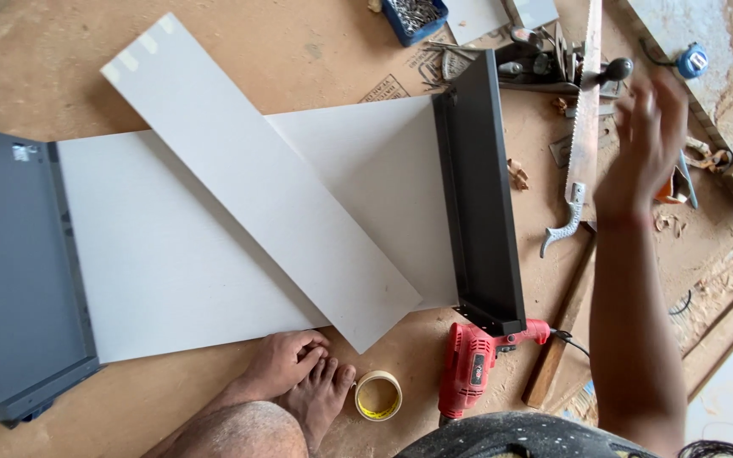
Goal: Assembling wooden furniture boards by measuring, applying tape, and using a power drill.
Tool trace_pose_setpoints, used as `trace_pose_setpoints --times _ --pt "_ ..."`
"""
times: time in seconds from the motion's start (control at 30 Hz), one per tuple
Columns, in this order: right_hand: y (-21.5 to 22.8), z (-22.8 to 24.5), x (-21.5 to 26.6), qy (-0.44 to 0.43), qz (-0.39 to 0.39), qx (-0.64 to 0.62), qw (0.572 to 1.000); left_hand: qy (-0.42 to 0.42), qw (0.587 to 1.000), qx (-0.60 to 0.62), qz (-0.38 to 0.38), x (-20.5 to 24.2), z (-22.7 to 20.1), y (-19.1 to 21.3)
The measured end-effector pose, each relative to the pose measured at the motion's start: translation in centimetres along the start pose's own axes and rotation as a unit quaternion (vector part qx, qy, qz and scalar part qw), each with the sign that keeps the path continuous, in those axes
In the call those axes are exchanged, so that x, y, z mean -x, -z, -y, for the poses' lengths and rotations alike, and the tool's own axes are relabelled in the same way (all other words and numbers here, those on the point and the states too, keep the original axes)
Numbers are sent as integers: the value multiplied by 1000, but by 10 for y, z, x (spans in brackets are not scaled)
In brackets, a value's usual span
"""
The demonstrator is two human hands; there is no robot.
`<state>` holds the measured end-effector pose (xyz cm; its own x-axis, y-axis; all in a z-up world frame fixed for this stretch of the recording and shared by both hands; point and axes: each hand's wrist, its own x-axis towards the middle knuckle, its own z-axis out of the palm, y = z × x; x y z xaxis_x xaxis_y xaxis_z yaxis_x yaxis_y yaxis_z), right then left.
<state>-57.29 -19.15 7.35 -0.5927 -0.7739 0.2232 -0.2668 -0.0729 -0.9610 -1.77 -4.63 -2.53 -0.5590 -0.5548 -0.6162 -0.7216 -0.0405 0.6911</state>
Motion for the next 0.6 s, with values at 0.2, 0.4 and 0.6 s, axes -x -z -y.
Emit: trace_pose_setpoints --times 0.2,0.4,0.6 --pt "20 83 218 125 -4 85 989 -43 998 -8 -49 -4 11 -6" --pt "-76 106 387 -3 91 129 987 -101 992 2 -80 -12 43 -23" --pt "-130 88 445 -179 20 56 982 -154 980 2 -127 8 34 -25"
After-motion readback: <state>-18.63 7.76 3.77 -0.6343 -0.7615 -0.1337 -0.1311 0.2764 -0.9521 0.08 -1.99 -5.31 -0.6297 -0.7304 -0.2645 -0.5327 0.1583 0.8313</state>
